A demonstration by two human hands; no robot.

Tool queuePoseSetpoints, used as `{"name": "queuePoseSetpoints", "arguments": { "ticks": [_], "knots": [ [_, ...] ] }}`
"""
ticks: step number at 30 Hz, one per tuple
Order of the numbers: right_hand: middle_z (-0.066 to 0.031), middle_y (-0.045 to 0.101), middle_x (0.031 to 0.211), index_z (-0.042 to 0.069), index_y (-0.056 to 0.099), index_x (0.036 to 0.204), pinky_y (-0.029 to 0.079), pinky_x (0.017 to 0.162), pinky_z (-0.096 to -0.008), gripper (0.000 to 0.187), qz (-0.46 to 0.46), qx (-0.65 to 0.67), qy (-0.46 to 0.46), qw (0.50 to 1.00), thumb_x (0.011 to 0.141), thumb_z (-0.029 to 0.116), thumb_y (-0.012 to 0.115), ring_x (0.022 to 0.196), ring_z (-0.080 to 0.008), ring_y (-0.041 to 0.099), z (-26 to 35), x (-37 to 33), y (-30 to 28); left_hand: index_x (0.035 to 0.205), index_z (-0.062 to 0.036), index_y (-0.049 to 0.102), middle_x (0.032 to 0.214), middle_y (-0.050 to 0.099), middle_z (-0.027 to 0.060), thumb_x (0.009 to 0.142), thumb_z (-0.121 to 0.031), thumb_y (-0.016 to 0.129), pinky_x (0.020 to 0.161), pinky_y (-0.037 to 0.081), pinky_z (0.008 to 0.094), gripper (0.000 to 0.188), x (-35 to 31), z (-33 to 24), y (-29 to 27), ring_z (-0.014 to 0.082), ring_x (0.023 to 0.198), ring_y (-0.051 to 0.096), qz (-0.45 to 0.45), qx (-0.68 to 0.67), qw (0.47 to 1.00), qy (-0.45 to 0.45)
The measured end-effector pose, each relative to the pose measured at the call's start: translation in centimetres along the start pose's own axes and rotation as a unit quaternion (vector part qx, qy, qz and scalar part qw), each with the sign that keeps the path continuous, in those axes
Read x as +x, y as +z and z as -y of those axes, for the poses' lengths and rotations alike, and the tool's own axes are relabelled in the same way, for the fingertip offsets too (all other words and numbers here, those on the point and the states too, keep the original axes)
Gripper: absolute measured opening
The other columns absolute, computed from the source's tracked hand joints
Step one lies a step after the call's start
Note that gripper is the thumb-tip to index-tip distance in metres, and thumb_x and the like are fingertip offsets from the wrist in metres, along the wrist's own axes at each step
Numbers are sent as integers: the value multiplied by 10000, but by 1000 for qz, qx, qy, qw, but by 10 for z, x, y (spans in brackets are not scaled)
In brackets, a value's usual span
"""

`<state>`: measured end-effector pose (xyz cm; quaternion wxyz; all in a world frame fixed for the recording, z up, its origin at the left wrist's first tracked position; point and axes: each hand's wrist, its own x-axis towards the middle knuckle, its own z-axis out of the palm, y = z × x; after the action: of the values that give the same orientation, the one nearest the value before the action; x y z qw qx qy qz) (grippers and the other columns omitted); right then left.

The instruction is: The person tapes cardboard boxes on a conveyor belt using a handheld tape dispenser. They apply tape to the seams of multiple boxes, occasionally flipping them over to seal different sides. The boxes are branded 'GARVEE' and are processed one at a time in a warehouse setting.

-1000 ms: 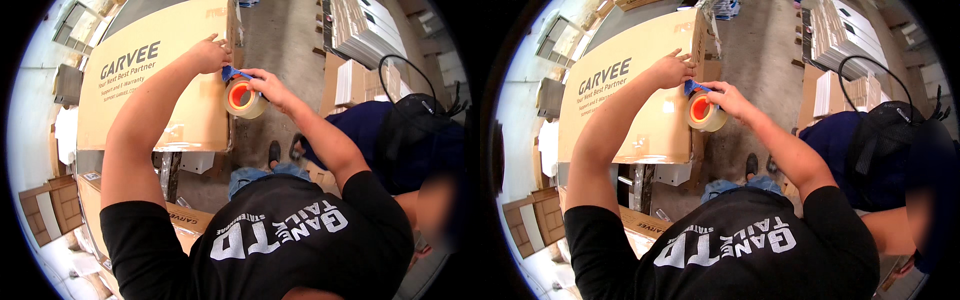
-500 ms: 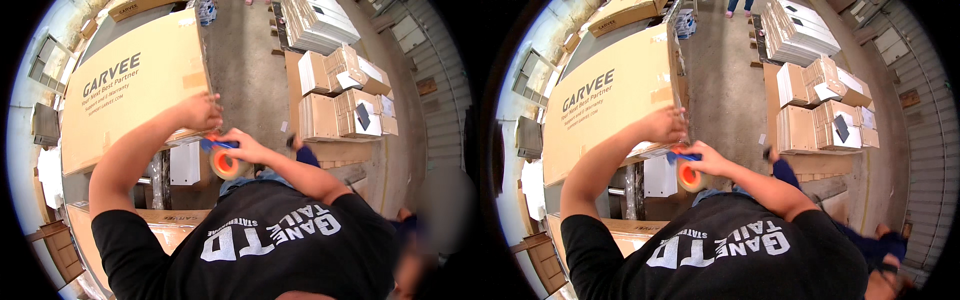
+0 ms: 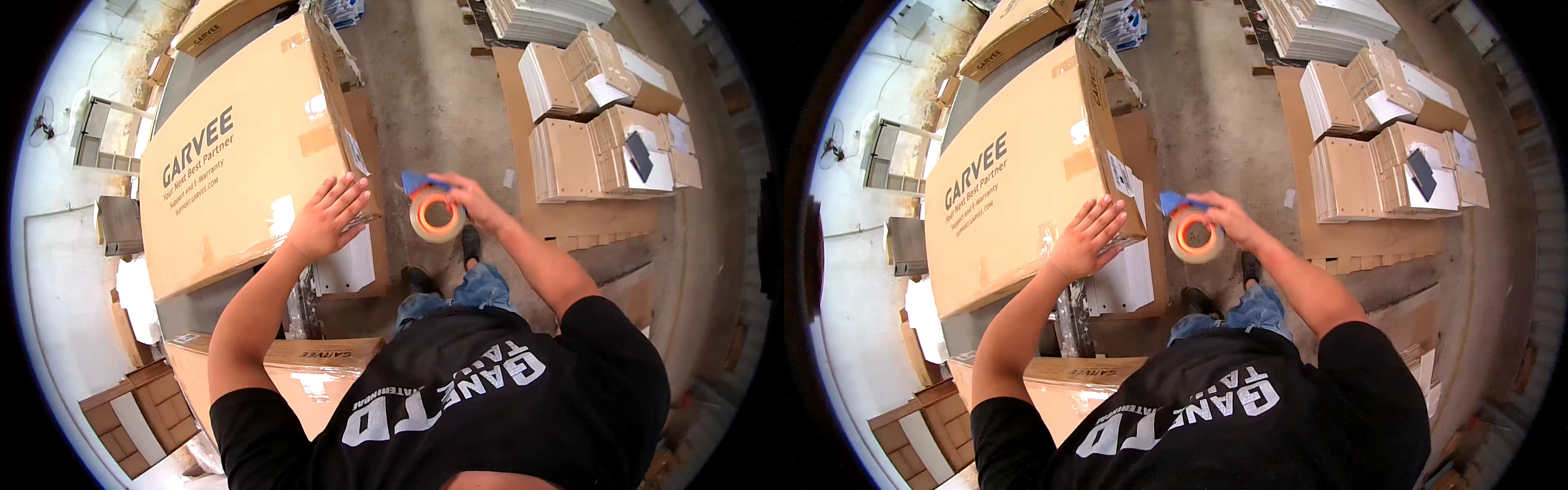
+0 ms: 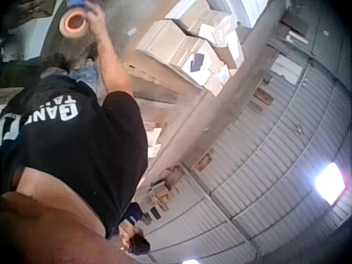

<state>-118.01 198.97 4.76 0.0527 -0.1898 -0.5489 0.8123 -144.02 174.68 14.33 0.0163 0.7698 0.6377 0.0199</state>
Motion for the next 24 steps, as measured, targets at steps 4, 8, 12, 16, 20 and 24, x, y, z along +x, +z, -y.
{"name": "queuePoseSetpoints", "arguments": {
  "ticks": [4,8,12,16,20,24],
  "knots": [
    [-79,601,1224,71,662,1368,469,975,-312,513,91,-60,-82,991,872,206,650,1097,-186,601,-28,33,28,1514,-53,463,1619,407,131,951,-289,668,1268,219,512,644,6,-3,3,341,1529,324,3,-43,999,-1],
    [-103,631,1196,66,694,1334,435,1061,-377,557,149,-138,-117,972,823,273,772,1160,-247,594,-66,-7,59,1491,-42,493,1601,432,148,949,-249,656,1264,219,520,603,7,2,2,349,1522,339,-7,-53,999,6],
    [-154,619,1241,137,710,1280,500,1008,-436,533,83,-307,-164,934,768,286,729,1145,-342,616,-53,8,138,1453,-79,548,1592,451,130,961,-260,647,1255,235,520,533,3,6,9,339,1515,357,-9,-31,999,12],
    [-100,630,1275,184,728,1210,532,941,-464,471,373,-471,-189,777,763,329,697,1095,-356,643,-54,10,140,1366,-100,625,1536,516,112,910,-266,717,1240,267,518,494,4,4,0,333,1475,418,0,-26,1000,7],
    [-125,618,1274,162,699,1310,511,999,-428,566,299,-381,-197,852,774,342,731,1169,-345,625,-35,17,46,1363,-129,626,1526,527,97,934,-317,675,1228,286,523,471,14,3,7,345,1470,421,-43,57,997,16],
    [-132,613,1291,140,701,1303,507,1008,-392,543,212,-394,-118,886,791,317,724,1178,-315,619,4,25,-41,1362,-102,622,1531,520,113,939,-338,639,1207,298,535,485,-2,-28,12,359,1463,422,-103,37,982,-156]
  ]
}}
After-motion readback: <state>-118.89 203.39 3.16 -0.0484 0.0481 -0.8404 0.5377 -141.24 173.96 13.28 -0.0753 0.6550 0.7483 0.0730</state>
